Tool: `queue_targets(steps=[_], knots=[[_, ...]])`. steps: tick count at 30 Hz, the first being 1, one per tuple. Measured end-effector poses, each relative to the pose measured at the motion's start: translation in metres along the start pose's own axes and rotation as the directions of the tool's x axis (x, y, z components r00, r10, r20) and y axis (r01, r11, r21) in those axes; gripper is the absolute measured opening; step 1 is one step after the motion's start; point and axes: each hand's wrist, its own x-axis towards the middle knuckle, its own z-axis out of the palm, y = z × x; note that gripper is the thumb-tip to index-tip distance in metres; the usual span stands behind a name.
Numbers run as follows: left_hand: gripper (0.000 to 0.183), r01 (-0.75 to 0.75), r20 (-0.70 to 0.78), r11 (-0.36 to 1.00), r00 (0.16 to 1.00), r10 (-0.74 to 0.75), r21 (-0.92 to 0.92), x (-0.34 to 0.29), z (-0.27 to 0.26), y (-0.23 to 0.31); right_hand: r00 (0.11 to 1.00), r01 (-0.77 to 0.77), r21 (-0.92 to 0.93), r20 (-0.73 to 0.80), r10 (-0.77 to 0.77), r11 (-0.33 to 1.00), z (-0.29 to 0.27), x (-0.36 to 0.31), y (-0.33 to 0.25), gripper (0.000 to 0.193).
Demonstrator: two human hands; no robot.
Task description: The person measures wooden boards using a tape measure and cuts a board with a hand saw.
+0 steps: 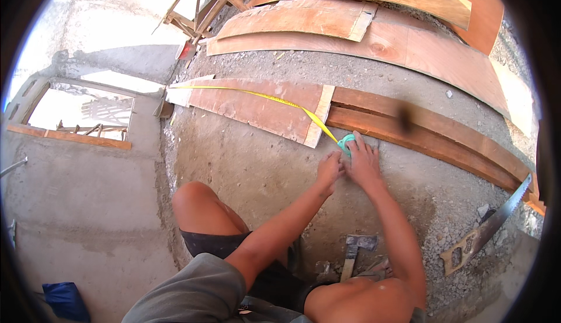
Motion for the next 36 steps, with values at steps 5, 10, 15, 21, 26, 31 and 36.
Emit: queue_targets(steps=[5, 10, 15, 21, 26, 31, 36], knots=[[0.036, -0.024, -0.003, 1.0, 1.0, 0.024, -0.012, 0.005, 0.01, 0.001, 0.994, -0.111, 0.185, -0.002, 0.113, 0.977, 0.0, 0.001, -0.009, 0.058], [0.045, 0.078, 0.07, 0.995, 0.994, -0.082, 0.056, 0.006, 0.007, -0.006, 0.991, -0.117, 0.065, 0.078, 0.112, 0.991, -0.003, -0.008, -0.013, 0.06], [0.04, 0.139, 0.158, 0.977, 0.981, -0.113, -0.164, -0.008, -0.001, -0.018, 0.992, -0.111, 0.263, -0.025, 0.122, 0.958, -0.003, -0.027, -0.027, 0.054], [0.049, 0.354, 0.225, 0.878, 0.929, -0.292, -0.321, -0.052, 0.034, -0.021, 0.951, -0.298, 0.254, 0.165, 0.262, 0.92, -0.04, -0.056, -0.018, 0.042], [0.049, 0.323, 0.17, 0.884, 0.945, -0.28, -0.339, -0.038, 0.02, -0.037, 0.96, -0.267, 0.255, 0.155, 0.233, 0.929, -0.051, -0.054, -0.033, 0.038], [0.037, 0.201, 0.13, 0.882, 0.978, -0.161, -0.425, -0.014, -0.002, -0.063, 0.978, -0.195, 0.319, 0.135, 0.159, 0.927, -0.044, -0.049, -0.041, 0.033], [0.036, 0.217, -0.008, 0.881, 0.97, -0.243, -0.421, -0.017, 0.003, -0.079, 0.965, -0.245, 0.288, 0.165, 0.204, 0.926, -0.041, -0.061, -0.038, 0.035]])
